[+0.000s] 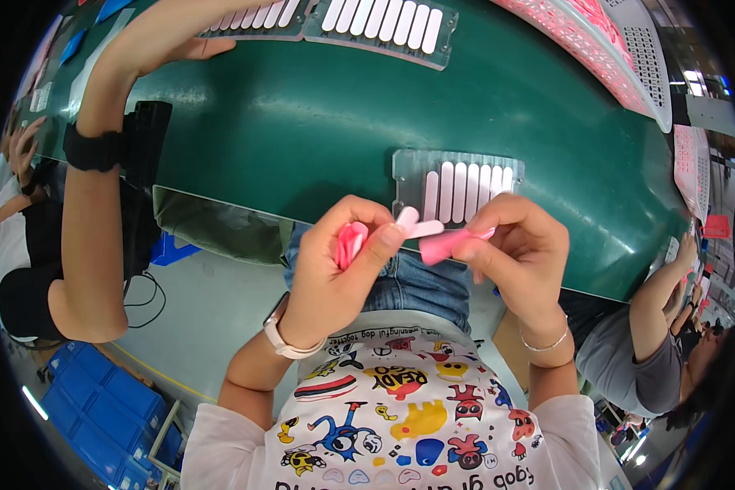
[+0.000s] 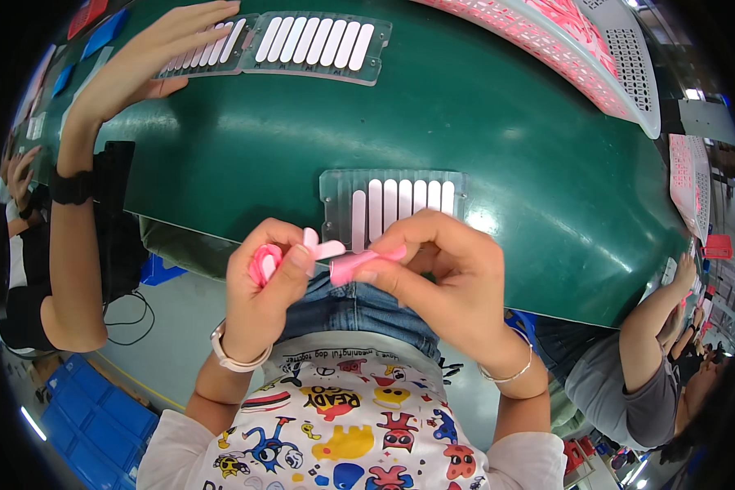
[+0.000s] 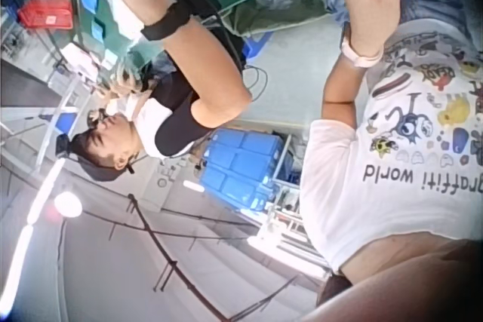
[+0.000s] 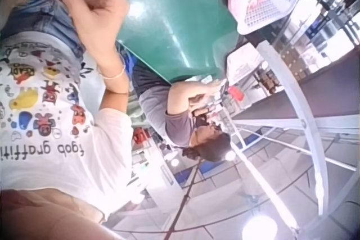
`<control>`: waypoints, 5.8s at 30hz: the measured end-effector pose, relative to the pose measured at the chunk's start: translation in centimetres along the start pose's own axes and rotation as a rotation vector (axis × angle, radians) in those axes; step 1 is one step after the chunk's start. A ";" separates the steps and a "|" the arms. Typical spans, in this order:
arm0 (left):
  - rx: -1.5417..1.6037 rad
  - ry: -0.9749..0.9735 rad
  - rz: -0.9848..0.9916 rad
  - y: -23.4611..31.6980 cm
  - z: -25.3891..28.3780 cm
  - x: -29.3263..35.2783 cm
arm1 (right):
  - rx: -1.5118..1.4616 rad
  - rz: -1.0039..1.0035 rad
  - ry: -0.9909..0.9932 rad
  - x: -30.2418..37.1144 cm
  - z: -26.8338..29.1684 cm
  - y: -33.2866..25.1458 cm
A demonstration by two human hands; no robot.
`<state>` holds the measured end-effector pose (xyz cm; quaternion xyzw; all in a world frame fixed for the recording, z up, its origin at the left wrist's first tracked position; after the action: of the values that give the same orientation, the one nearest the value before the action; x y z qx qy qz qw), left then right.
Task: The person places plastic strips one by one into slots on a transparent tray by hand, presses them into position, and slides the filled tray forward before loading more strips into another tray.
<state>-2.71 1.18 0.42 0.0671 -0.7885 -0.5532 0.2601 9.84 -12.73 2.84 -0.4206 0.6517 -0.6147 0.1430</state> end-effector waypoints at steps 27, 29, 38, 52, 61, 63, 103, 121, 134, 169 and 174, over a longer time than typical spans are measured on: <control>-0.015 0.152 -0.107 0.4 2.1 -0.4 | 1.368 1.001 -0.039 -1.0 -2.4 0.5; -0.010 0.149 -0.110 0.4 2.1 -0.4 | 1.375 0.973 -0.040 -0.7 -2.2 0.4; -0.170 -0.011 -0.203 0.2 1.2 -0.3 | 1.527 0.909 0.035 0.2 -0.7 0.7; -0.260 -0.025 -0.180 0.4 1.3 -0.4 | 1.492 0.869 -0.019 0.1 -0.5 1.0; -0.232 -0.009 -0.211 0.5 1.4 -0.5 | 1.487 0.845 0.097 0.6 -0.1 1.2; -0.237 0.001 -0.224 0.6 1.5 -0.5 | 1.492 1.004 0.147 1.0 -0.3 1.0; -0.182 0.056 -0.199 0.7 1.6 -0.8 | 1.433 0.967 0.176 -0.4 -1.2 1.0; -0.159 0.047 -0.178 0.8 2.4 -0.9 | 1.307 0.754 0.069 -2.5 -1.6 -1.2; -0.145 0.033 -0.130 1.2 2.6 -0.4 | 0.814 0.419 -0.054 -7.6 -1.3 -4.6; -0.108 0.067 -0.072 0.7 3.0 -0.7 | 1.331 0.156 -0.242 -6.9 -1.6 -4.2; -0.085 0.072 -0.083 0.6 3.4 -0.7 | 1.406 0.333 -0.285 -2.6 -1.3 -4.3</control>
<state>-3.65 4.57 -0.12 0.1083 -0.7510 -0.5938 0.2677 12.05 -9.48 6.19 -0.2009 0.1342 -0.7968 0.5539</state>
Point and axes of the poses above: each hand's wrist, its own x-axis away from the middle knuckle, its own z-axis out of the back of the hand, y = z × x, the point moved 3 cm from there along -x, towards the middle knuckle, and after that the axes turned 1 degree about -x, right-handed, at the moved point
